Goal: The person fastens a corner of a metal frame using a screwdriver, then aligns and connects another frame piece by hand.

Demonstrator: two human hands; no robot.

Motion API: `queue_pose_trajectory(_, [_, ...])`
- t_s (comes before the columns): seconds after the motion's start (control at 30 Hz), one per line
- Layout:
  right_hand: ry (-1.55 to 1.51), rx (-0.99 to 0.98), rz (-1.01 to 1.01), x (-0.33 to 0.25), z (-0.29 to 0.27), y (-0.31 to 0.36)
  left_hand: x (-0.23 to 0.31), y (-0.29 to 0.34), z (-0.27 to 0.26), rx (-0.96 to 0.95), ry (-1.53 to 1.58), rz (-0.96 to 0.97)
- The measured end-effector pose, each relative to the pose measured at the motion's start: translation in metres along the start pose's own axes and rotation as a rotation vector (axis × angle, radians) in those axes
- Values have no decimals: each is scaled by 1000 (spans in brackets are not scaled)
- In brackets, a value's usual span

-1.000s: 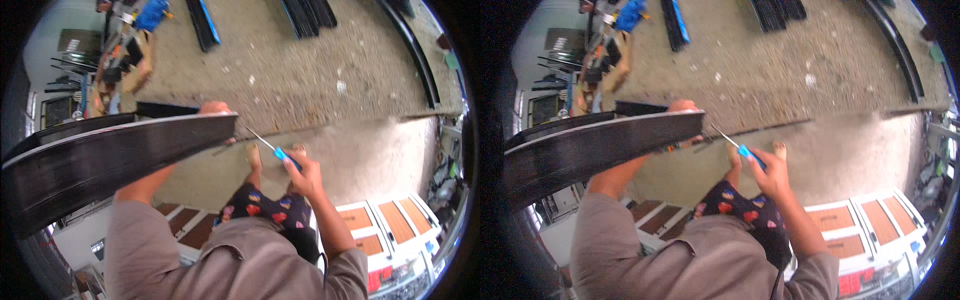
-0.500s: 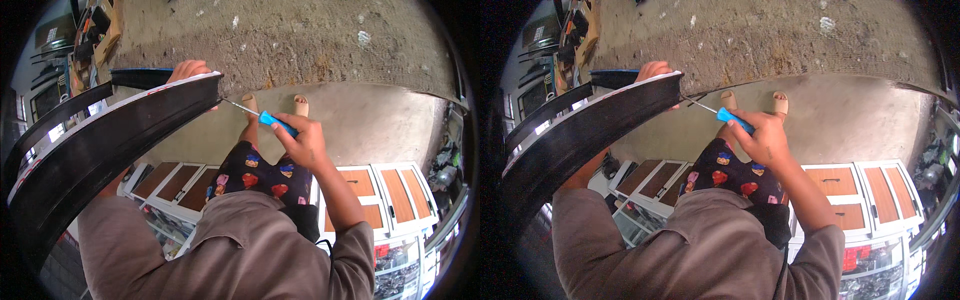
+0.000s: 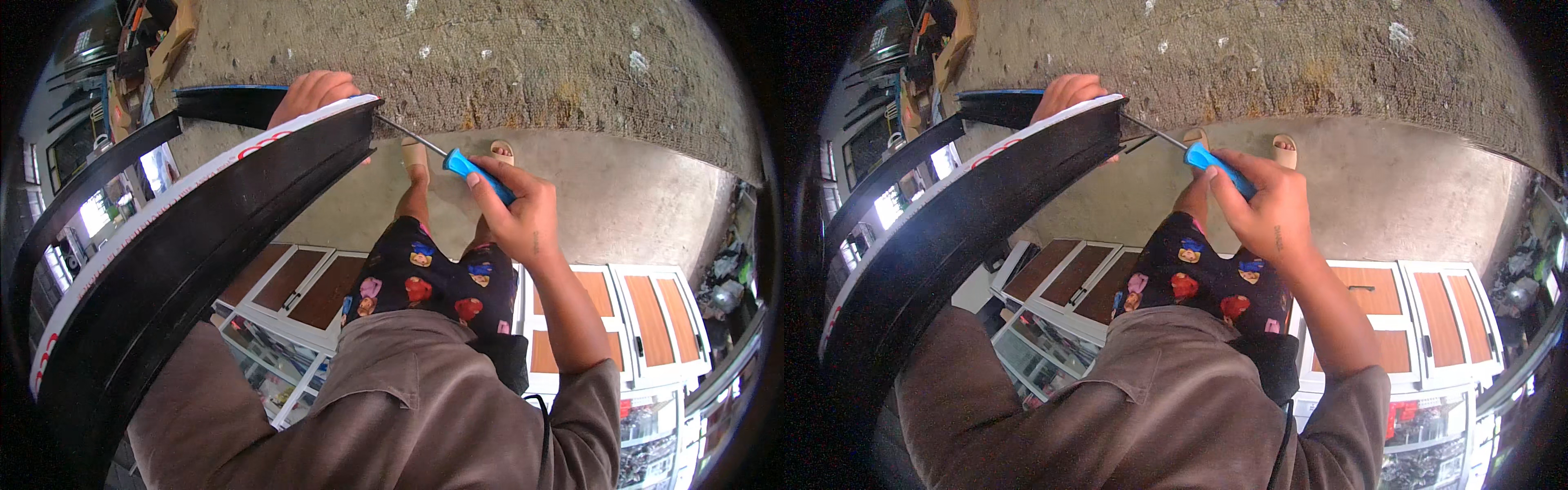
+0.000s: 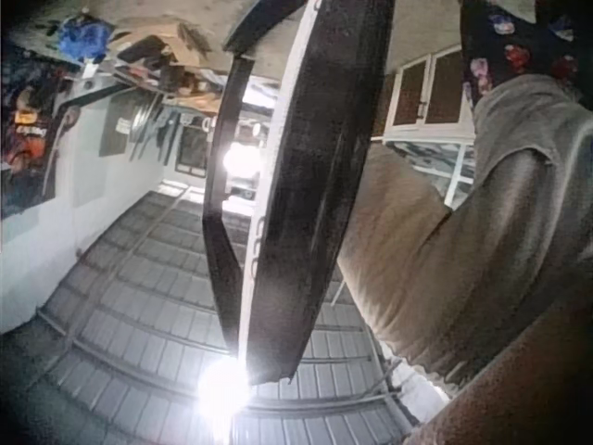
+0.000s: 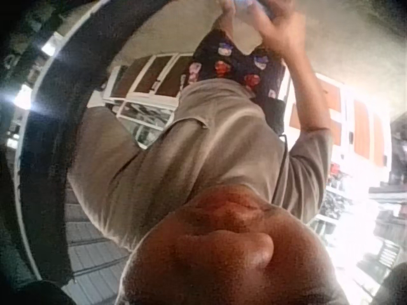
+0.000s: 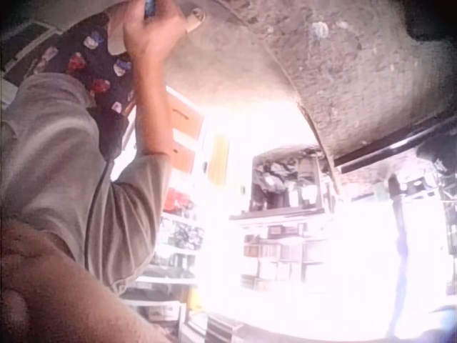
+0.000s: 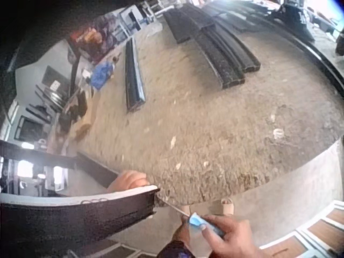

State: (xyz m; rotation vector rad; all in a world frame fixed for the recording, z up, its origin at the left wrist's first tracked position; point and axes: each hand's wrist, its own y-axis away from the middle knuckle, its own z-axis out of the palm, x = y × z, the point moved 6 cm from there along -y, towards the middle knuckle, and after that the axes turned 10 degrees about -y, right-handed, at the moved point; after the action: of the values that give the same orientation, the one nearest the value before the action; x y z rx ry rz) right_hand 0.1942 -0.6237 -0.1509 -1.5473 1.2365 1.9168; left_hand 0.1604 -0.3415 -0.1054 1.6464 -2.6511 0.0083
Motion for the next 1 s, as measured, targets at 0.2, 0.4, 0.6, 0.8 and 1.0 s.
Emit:
queue_pose_trajectory(0.2, [72, 4, -86, -6, -3, -4, -4, 0, 4, -21, 11, 11])
queue_pose_trajectory(0.4, [393, 50, -415, -19, -6, -6, -3, -10, -8, -46, 108, -18])
queue_pose_trajectory(0.6, [484, 15, -555, -30, -15, -16, -6, -12, -5, -105, 156, 6])
queue_pose_trajectory(0.8, [463, -88, -461, -37, -20, -24, 12, -10, -24, 152, 652, -183])
queue_pose_trajectory(1.0, [447, -150, -417, -43, -16, -17, 19, 7, -16, 176, 841, -150])
